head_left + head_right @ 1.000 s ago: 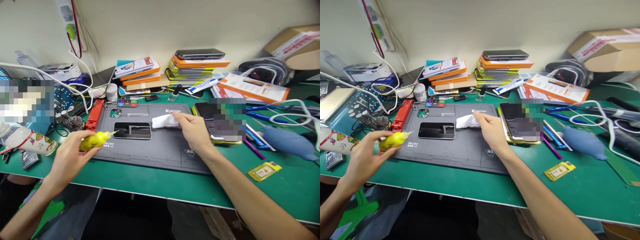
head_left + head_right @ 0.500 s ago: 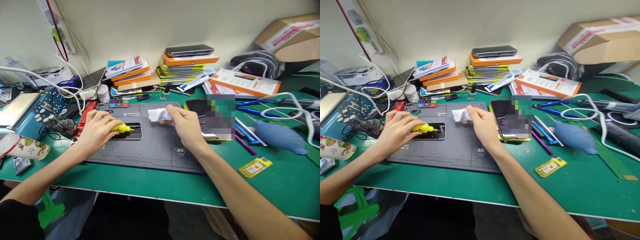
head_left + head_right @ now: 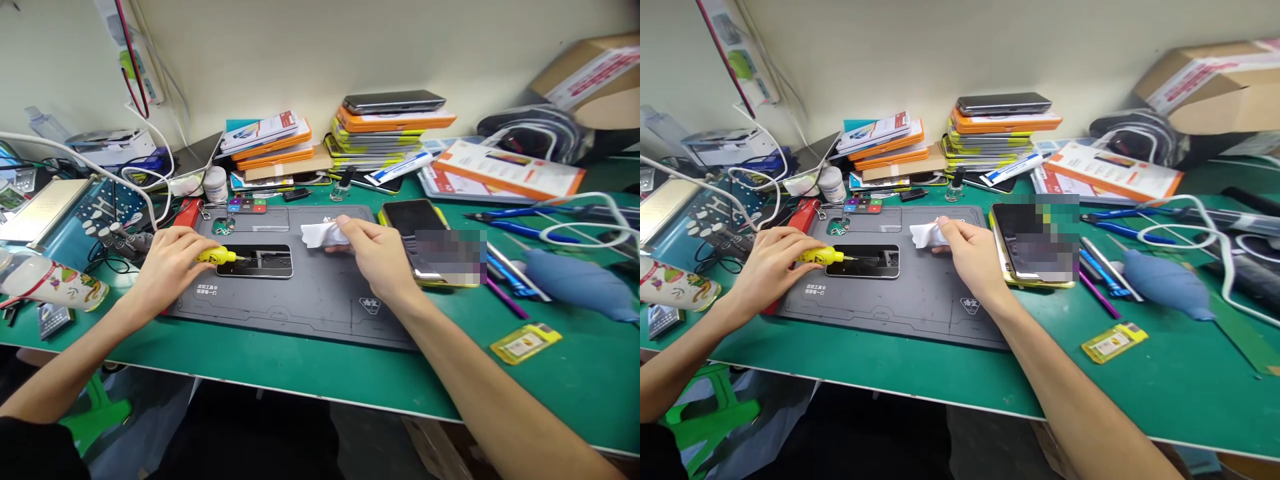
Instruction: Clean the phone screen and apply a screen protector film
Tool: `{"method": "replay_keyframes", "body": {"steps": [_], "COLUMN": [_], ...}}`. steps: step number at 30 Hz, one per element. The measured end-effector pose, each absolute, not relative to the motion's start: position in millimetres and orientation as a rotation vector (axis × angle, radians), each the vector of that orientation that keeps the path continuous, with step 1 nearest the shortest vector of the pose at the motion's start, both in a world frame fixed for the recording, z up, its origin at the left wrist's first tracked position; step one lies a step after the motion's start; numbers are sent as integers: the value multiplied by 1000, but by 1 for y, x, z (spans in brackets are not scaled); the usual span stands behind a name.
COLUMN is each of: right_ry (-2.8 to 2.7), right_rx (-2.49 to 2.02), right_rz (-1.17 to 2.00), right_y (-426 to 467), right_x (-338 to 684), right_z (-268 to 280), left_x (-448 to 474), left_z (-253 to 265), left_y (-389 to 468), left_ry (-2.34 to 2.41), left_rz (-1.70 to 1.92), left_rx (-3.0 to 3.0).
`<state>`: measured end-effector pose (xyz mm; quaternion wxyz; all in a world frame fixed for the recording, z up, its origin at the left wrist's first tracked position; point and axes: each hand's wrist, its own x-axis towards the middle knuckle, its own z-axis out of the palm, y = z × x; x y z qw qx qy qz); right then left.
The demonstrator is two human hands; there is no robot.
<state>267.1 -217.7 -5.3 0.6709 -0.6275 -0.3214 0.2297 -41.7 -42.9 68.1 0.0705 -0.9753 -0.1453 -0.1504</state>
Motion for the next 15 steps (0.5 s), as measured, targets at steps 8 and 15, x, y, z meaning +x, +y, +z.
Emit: {"method": "replay_keyframes", "body": {"steps": [8,15], "right_ry": [-712,-831], "right_rx": [-1443,-1589], "right_rz": [522,441], "right_y": [-217,-223], "right_x": [270,265], "right_z": [-15,-11], "left_x": [-68,-94], "left_z": [60,52], "left_y": [-42,-54], "left_ry": [-626,-1108], "left_rz": [-527,-704], "left_rx": [-3071,-2997]}}
